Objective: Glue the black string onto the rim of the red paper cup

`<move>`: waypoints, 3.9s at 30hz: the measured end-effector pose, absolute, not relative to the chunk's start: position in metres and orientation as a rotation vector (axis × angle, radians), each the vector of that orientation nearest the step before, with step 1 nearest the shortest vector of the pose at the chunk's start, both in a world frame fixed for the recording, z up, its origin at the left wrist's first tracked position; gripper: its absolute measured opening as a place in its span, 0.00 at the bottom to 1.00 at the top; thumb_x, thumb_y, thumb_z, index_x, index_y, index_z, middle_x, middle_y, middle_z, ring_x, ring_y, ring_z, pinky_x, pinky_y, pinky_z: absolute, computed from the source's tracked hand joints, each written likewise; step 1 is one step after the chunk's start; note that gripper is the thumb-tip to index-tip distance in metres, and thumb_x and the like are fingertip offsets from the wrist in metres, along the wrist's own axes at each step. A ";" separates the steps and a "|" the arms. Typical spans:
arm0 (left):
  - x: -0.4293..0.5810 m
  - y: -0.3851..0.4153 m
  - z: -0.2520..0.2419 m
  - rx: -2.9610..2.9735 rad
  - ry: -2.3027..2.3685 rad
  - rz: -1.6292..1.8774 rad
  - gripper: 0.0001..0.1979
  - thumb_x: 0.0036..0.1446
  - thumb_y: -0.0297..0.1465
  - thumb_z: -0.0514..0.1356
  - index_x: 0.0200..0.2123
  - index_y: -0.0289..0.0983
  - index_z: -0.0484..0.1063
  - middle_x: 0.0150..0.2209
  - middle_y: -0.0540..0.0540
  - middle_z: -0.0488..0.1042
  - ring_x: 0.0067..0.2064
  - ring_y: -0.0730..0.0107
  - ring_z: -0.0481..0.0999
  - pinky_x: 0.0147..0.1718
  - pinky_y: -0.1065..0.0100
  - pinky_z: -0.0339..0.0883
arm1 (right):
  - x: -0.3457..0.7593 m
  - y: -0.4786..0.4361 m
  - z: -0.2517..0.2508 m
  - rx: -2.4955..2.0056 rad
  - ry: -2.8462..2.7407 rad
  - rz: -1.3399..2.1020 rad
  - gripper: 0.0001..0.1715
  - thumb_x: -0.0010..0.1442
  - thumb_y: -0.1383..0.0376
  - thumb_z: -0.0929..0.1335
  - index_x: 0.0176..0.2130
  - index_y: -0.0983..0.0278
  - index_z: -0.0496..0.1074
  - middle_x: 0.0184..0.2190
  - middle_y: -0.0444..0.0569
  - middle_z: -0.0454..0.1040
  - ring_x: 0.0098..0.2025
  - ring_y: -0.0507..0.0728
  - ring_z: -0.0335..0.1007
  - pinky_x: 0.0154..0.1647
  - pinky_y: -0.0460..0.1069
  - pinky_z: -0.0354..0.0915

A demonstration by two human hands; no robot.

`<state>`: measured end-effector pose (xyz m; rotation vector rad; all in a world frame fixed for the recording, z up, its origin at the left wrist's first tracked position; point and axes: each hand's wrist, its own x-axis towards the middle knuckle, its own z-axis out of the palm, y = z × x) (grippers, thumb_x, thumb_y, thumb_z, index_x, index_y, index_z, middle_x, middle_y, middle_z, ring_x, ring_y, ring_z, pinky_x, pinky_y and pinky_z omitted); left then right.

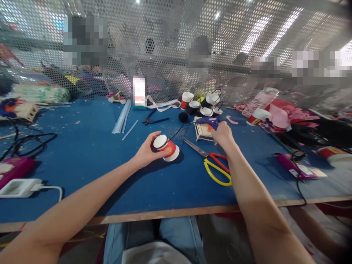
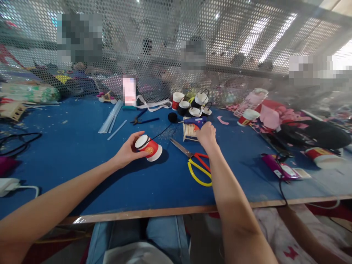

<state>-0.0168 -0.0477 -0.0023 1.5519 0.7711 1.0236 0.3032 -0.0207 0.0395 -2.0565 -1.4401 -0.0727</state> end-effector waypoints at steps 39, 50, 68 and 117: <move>-0.020 -0.043 0.002 1.301 0.648 0.946 0.34 0.40 0.29 0.70 0.52 0.43 0.62 0.49 0.47 0.68 0.47 0.67 0.70 0.47 0.64 0.64 | 0.201 -0.117 0.065 -1.581 -1.669 0.791 0.16 0.53 0.56 0.69 0.21 0.63 0.68 0.13 0.43 0.68 0.16 0.51 0.63 0.17 0.47 0.62; -0.019 -0.043 0.003 1.331 0.621 0.931 0.29 0.40 0.28 0.70 0.46 0.40 0.64 0.42 0.49 0.69 0.40 0.73 0.70 0.41 0.69 0.64 | 0.201 -0.120 0.057 -1.593 -1.675 0.695 0.14 0.50 0.56 0.70 0.21 0.61 0.68 0.13 0.42 0.65 0.16 0.52 0.62 0.14 0.48 0.58; -0.018 -0.042 0.004 1.278 0.563 0.921 0.30 0.41 0.25 0.69 0.48 0.39 0.63 0.42 0.48 0.69 0.41 0.73 0.70 0.42 0.68 0.65 | 0.190 -0.126 0.072 -1.515 -1.734 0.595 0.07 0.51 0.60 0.68 0.28 0.62 0.72 0.19 0.44 0.71 0.25 0.56 0.70 0.24 0.48 0.67; -0.021 -0.041 0.001 1.357 0.431 0.851 0.32 0.42 0.23 0.68 0.52 0.43 0.64 0.44 0.48 0.70 0.43 0.70 0.71 0.43 0.67 0.65 | 0.201 -0.123 0.069 -1.623 -1.714 0.658 0.12 0.51 0.58 0.68 0.22 0.62 0.67 0.16 0.42 0.66 0.19 0.52 0.62 0.20 0.47 0.63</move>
